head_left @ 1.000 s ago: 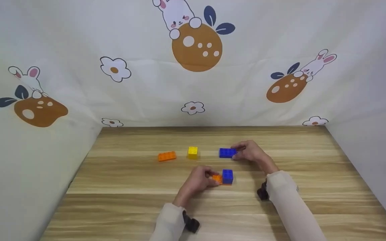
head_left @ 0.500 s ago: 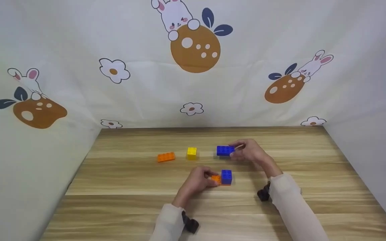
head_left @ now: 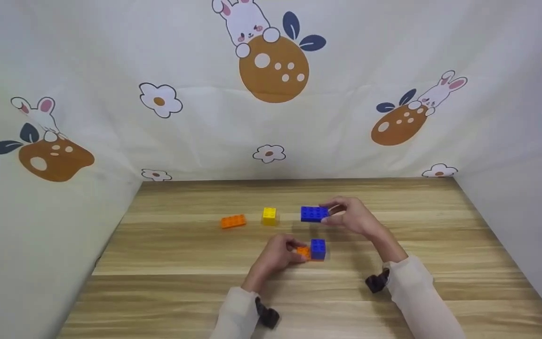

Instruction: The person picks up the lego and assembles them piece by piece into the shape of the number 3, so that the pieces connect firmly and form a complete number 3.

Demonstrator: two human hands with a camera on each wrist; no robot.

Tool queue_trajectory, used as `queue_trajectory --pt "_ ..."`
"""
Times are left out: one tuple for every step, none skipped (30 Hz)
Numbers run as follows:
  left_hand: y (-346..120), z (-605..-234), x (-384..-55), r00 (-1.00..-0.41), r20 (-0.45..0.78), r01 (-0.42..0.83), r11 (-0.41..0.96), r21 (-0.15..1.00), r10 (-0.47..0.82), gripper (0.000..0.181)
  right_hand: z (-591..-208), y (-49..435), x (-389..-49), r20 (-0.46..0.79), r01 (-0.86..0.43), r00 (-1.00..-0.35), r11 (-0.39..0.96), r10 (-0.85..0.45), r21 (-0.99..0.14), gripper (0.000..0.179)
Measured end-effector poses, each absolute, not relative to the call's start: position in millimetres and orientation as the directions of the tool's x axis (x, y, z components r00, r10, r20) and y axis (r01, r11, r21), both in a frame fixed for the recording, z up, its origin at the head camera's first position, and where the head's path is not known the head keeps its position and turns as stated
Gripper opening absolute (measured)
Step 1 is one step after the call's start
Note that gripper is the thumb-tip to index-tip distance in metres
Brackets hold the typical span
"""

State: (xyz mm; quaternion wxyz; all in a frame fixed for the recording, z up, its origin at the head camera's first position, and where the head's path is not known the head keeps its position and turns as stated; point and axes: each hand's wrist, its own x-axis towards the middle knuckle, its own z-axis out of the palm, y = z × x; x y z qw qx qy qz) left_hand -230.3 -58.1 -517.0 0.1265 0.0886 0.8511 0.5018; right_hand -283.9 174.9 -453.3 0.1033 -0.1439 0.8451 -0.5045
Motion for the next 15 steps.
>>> queue_trajectory --pt "-57.9 -517.1 -230.1 -0.952 -0.126 0.024 0.479 0.878 0.279 0.029 -452.6 175.2 -281.3 -0.018 -0.153 -0.935 0.45 -0.354 -0.88 0.043" --pt "-57.9 -517.2 -229.9 -0.952 -0.123 0.027 0.477 0.879 0.281 0.029 -452.4 175.5 -278.9 -0.009 -0.165 -0.933 0.447 -0.36 -0.879 0.042" --pt "-57.7 -517.4 -229.7 -0.951 -0.121 0.029 0.475 0.879 0.283 0.029 -452.2 175.6 -276.7 0.007 -0.185 -0.93 0.45 -0.369 -0.874 0.042" --pt "-57.6 -517.3 -229.7 -0.951 -0.12 0.031 0.476 0.879 0.283 0.029 -452.0 175.6 -274.3 0.017 -0.196 -0.927 0.446 -0.375 -0.873 0.041" --pt "-57.6 -517.2 -229.6 -0.951 -0.121 0.03 0.476 0.879 0.283 0.028 -452.1 175.9 -272.0 0.03 -0.211 -0.923 0.441 -0.383 -0.872 0.041" --pt "-57.5 -517.0 -229.7 -0.951 -0.122 0.029 0.476 0.879 0.283 0.028 -452.2 175.9 -269.7 0.044 -0.227 -0.918 0.434 -0.393 -0.872 0.041" --pt "-57.5 -517.3 -229.9 -0.951 -0.12 0.032 0.478 0.878 0.284 0.028 -452.4 176.0 -267.4 0.055 -0.241 -0.914 0.429 -0.402 -0.871 0.042" --pt "-57.5 -517.2 -230.0 -0.951 -0.123 0.029 0.477 0.878 0.285 0.028 -452.8 175.9 -265.3 0.068 -0.256 -0.91 0.425 -0.409 -0.868 0.042" --pt "-57.5 -517.2 -230.0 -0.95 -0.13 0.022 0.478 0.878 0.283 0.028 -453.3 175.6 -263.3 0.079 -0.269 -0.906 0.421 -0.416 -0.866 0.042" --pt "-57.6 -517.0 -230.0 -0.95 -0.135 0.018 0.479 0.878 0.282 0.027 -453.9 175.5 -261.2 0.085 -0.274 -0.904 0.415 -0.419 -0.868 0.043" --pt "-57.7 -516.9 -230.0 -0.949 -0.139 0.013 0.477 0.879 0.281 0.027 -454.7 175.3 -259.3 0.087 -0.278 -0.903 0.414 -0.422 -0.867 0.043" --pt "-57.7 -517.0 -230.0 -0.949 -0.14 0.012 0.476 0.879 0.282 0.027 -455.4 174.9 -257.4 0.089 -0.279 -0.902 0.414 -0.422 -0.866 0.044" --pt "-57.7 -517.1 -229.9 -0.949 -0.139 0.013 0.474 0.88 0.284 0.028 -456.4 174.6 -255.6 0.087 -0.277 -0.904 0.417 -0.419 -0.866 0.044" --pt "-57.7 -517.0 -229.8 -0.948 -0.136 0.017 0.472 0.881 0.287 0.028 -457.4 174.3 -254.0 0.084 -0.273 -0.905 0.418 -0.416 -0.866 0.043" --pt "-57.5 -517.2 -229.7 -0.948 -0.132 0.021 0.472 0.881 0.29 0.028 -458.6 174.2 -252.5 0.079 -0.268 -0.906 0.419 -0.415 -0.867 0.042"
